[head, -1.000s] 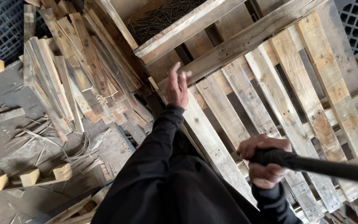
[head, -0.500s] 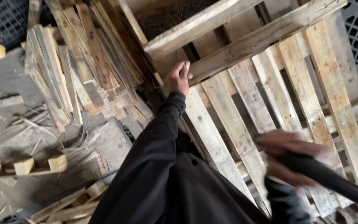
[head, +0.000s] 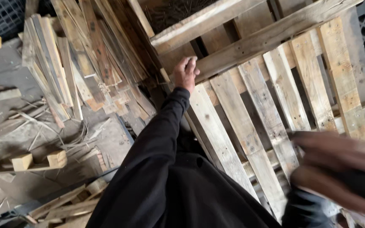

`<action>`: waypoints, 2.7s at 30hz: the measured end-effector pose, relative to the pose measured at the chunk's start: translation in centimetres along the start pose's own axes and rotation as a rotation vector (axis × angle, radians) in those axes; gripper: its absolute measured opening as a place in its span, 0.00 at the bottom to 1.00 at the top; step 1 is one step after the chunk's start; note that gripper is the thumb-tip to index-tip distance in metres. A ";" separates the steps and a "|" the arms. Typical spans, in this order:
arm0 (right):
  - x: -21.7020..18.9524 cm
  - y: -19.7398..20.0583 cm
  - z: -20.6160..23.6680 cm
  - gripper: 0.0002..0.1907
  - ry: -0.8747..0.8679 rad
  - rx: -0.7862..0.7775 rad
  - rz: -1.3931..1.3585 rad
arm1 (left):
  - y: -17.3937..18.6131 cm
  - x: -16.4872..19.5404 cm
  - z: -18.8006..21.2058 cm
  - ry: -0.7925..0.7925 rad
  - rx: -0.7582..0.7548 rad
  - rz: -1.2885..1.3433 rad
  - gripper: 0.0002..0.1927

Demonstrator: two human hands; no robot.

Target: The person takes nails from a wooden box and hammers them into the boards of a wooden pallet, driving one nail at a time across different boards. At the end the person repositions and turns the pallet to work on another side.

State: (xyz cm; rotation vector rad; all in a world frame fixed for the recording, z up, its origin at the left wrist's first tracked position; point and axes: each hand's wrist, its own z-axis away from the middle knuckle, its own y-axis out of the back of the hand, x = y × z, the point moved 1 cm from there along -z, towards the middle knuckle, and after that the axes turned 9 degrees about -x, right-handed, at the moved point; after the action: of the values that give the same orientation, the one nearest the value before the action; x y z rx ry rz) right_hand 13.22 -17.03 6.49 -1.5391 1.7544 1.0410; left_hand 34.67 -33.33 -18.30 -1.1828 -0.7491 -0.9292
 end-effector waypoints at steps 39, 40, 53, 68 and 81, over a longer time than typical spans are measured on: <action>6.2 -2.7 17.9 0.28 -1.020 -0.130 -0.110 | 5.3 -2.4 11.0 -0.133 0.062 -0.434 0.07; 6.2 -3.3 18.2 0.29 -0.972 -0.166 -0.116 | 5.2 -2.9 11.2 -0.155 0.056 -0.437 0.07; 5.7 -5.7 15.6 0.29 -0.931 -0.363 -0.032 | 5.4 -2.8 11.1 -0.406 -0.064 -0.671 0.07; 5.3 -4.3 9.0 0.25 -0.283 -0.197 -0.487 | 0.8 -2.6 14.4 0.679 0.763 -0.164 0.23; 2.7 0.0 3.2 0.18 -0.162 -0.169 -0.415 | -2.8 -2.3 14.1 0.437 0.988 -0.229 0.14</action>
State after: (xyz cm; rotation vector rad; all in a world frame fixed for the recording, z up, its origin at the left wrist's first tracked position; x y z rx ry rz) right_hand 12.54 -15.79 2.58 -1.7696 1.1943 1.0828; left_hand 30.98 -19.49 -15.84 -0.0246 -0.8347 -0.7957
